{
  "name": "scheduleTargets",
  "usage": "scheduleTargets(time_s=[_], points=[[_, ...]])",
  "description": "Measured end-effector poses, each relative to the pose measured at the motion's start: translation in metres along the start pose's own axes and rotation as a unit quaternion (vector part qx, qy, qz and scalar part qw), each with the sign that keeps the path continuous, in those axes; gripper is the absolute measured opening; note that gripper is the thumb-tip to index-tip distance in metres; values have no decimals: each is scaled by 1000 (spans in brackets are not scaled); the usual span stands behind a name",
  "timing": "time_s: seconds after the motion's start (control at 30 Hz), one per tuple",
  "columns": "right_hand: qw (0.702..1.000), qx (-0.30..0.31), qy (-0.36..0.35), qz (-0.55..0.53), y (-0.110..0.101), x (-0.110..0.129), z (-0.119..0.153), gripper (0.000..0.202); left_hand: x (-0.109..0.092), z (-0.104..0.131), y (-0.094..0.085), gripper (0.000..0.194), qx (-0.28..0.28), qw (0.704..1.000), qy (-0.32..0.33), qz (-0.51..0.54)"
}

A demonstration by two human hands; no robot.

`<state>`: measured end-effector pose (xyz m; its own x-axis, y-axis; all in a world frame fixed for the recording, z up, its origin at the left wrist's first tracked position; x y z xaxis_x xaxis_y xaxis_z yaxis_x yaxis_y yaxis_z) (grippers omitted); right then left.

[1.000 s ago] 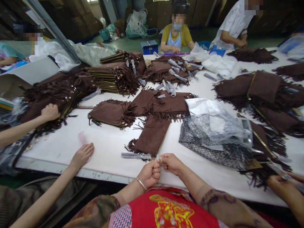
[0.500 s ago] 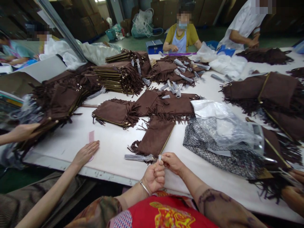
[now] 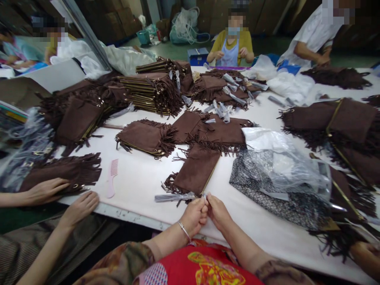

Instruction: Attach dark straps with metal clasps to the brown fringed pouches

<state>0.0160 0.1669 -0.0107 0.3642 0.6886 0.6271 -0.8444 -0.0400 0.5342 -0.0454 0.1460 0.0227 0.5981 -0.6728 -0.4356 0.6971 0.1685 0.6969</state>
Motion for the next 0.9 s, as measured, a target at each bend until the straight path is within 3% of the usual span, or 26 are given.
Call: scheduleTargets(time_s=[0.13,0.33,0.57,0.9], points=[[994,16,-17,110,-4,11,16,45,6,3,-11,41,-74,984,24,-162],[996,34,39,69,-9,6,9,42,10,-1,-16,38,-53,956,-19,-286],[993,107,50,-21,-6,9,13,36,-15,-3,-37,22,-94,964,14,-247],[989,126,80,-23,-4,6,11,33,-4,-1,-23,17,-70,991,-11,-114]])
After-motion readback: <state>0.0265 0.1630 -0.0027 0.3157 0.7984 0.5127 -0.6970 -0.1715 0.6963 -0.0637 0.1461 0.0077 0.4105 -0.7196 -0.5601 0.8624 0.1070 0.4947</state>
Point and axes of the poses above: each hand's wrist, its own z-axis away from the middle knuckle, its own y-axis out of the palm, x = y × z, the point moved 9 cm from there along -z, towards the middle knuckle, and after that the axes turned 12 degrees about x, right-handed, at the moved point
